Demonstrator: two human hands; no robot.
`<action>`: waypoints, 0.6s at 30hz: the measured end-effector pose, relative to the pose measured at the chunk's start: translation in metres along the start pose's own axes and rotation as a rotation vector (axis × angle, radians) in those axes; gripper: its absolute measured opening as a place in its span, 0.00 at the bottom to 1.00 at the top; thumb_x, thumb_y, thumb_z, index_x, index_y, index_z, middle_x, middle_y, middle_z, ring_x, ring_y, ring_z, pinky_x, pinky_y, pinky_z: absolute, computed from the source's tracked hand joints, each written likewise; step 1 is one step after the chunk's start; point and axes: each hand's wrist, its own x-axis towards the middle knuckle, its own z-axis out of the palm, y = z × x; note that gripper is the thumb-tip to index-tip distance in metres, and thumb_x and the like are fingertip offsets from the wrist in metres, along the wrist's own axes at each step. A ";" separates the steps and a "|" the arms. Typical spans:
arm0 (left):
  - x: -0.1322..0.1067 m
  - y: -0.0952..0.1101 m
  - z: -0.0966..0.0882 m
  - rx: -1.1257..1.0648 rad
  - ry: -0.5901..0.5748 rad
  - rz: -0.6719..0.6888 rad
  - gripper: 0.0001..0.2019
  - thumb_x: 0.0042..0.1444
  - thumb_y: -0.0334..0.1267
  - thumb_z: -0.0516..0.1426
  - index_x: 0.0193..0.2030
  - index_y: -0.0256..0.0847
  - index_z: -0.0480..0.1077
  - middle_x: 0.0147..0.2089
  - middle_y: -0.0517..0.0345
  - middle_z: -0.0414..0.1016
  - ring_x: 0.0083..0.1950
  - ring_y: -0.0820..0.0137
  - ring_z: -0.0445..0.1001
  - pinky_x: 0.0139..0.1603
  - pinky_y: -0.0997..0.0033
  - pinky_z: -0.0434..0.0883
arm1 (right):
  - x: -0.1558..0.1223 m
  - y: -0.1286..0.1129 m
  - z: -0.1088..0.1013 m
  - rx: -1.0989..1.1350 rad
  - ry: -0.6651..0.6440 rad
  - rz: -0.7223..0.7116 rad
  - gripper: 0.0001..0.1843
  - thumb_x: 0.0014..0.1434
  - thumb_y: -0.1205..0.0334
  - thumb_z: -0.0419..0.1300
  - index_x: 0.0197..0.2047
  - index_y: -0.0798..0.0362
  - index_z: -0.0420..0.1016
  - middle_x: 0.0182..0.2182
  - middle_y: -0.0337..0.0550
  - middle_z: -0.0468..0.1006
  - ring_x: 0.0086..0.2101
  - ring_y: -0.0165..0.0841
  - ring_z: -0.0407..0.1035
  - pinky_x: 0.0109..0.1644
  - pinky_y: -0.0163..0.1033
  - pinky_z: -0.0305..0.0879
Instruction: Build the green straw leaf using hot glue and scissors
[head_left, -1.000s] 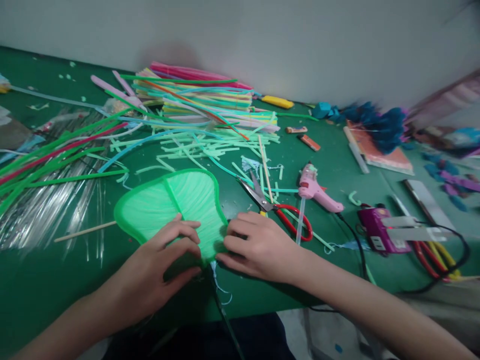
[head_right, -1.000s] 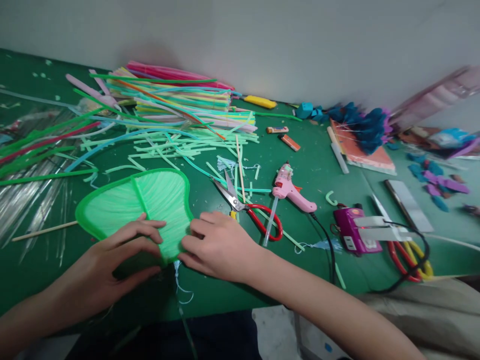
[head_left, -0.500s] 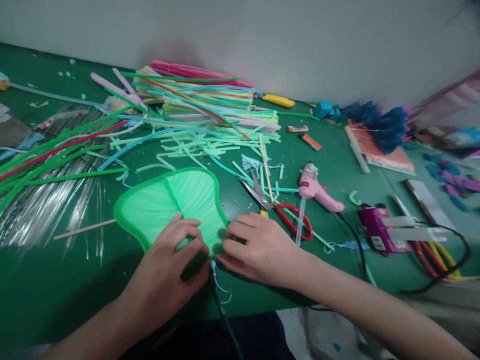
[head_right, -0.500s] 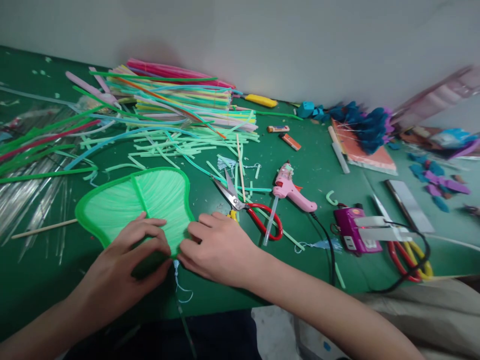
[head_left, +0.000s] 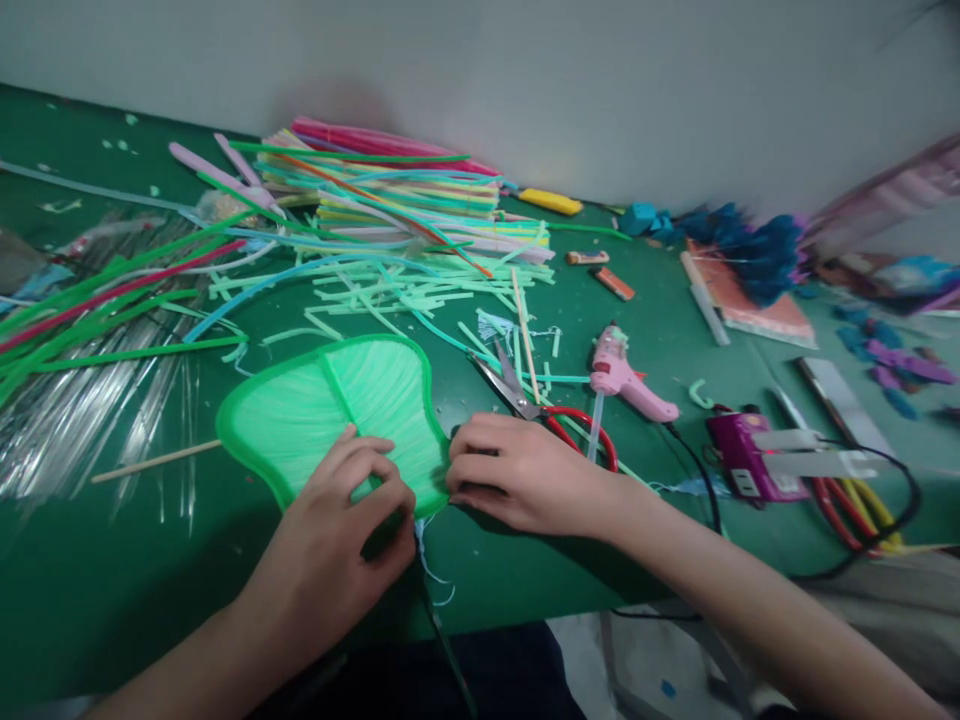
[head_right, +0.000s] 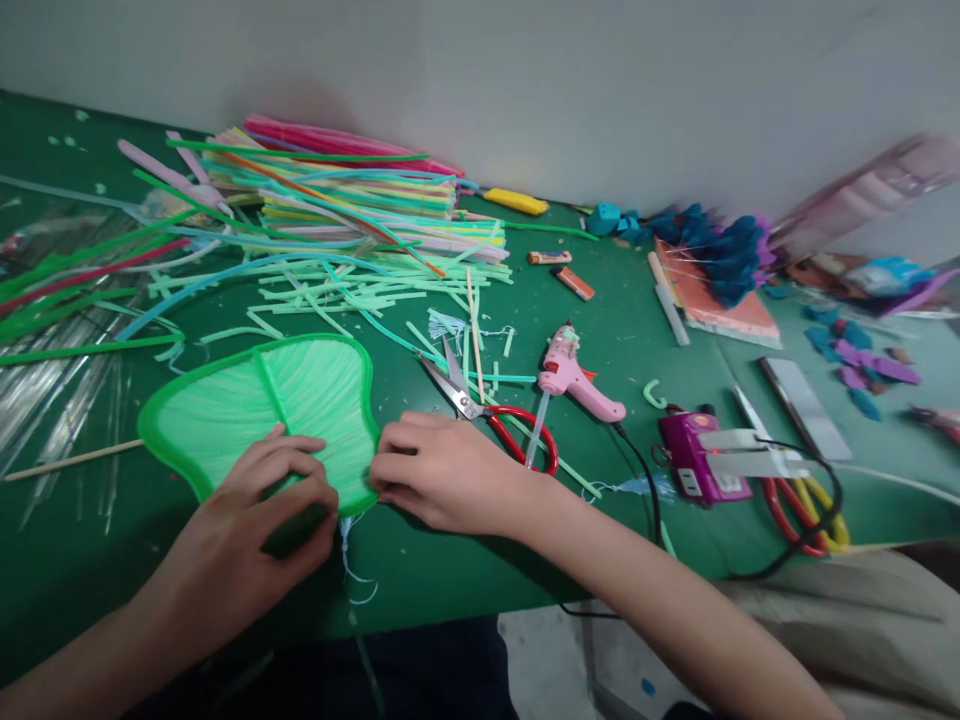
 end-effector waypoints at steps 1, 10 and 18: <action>0.000 0.000 0.000 0.000 -0.001 0.000 0.06 0.61 0.27 0.56 0.38 0.43 0.69 0.40 0.58 0.68 0.58 0.60 0.71 0.72 0.38 0.57 | 0.001 0.000 0.001 -0.009 0.001 -0.014 0.09 0.70 0.64 0.57 0.39 0.53 0.77 0.36 0.44 0.76 0.37 0.34 0.68 0.42 0.39 0.66; 0.001 -0.002 0.000 0.009 0.000 0.005 0.06 0.62 0.27 0.56 0.37 0.43 0.70 0.39 0.58 0.69 0.57 0.58 0.72 0.70 0.36 0.58 | 0.003 -0.004 0.006 0.004 0.031 -0.039 0.08 0.70 0.63 0.57 0.41 0.54 0.77 0.38 0.44 0.76 0.39 0.34 0.68 0.44 0.38 0.66; 0.000 -0.001 0.001 -0.007 0.022 -0.022 0.05 0.62 0.28 0.56 0.37 0.43 0.68 0.39 0.59 0.69 0.58 0.59 0.72 0.71 0.38 0.58 | 0.003 -0.006 0.010 -0.091 0.002 -0.081 0.09 0.69 0.70 0.55 0.38 0.52 0.76 0.36 0.42 0.76 0.36 0.33 0.65 0.40 0.37 0.63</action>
